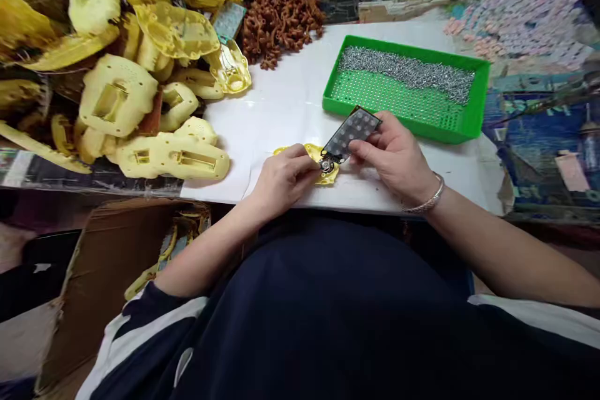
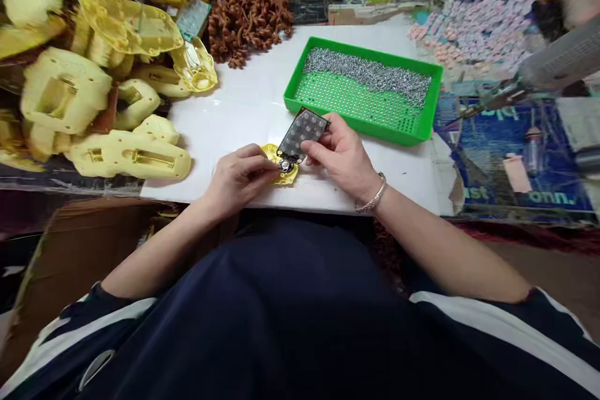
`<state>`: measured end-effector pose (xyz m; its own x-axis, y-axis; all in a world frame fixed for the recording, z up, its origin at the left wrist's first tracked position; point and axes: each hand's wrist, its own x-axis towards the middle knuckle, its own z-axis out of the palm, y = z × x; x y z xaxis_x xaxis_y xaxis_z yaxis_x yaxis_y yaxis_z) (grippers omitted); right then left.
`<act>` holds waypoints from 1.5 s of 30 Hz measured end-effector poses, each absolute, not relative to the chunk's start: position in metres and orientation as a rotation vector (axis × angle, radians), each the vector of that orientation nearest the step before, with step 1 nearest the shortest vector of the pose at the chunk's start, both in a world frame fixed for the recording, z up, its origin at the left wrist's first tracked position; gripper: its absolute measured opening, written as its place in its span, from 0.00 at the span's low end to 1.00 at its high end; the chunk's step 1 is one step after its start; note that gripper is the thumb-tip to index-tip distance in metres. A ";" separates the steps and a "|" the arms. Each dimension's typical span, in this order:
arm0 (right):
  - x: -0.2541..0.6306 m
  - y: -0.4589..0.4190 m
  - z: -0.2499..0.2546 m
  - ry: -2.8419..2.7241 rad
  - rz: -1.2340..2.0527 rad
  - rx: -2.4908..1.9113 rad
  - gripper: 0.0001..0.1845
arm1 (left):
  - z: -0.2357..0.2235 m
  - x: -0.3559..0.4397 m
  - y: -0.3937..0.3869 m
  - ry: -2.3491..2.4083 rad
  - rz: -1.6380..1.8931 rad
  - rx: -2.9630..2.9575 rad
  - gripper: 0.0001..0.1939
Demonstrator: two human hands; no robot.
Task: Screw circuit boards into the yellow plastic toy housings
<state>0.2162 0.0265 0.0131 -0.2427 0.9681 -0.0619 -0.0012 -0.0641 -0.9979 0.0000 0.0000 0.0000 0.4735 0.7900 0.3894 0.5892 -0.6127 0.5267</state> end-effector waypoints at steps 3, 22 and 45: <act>0.222 0.026 0.009 -1.419 1.458 -1.076 0.16 | -0.003 0.000 -0.001 1.202 0.826 2.400 0.07; 0.223 0.070 0.017 -1.872 1.861 -0.922 0.21 | -0.011 -0.010 -0.008 0.995 0.798 2.959 0.15; 0.216 0.067 0.004 -2.081 1.320 -0.928 0.26 | -0.025 0.000 -0.005 1.133 0.891 2.943 0.16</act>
<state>0.2160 0.0665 0.0036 -0.6411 0.7656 0.0539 0.2777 0.2968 -0.9137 -0.0005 -0.0048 -0.0249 0.6147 0.5814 0.5330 0.6548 -0.7529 0.0661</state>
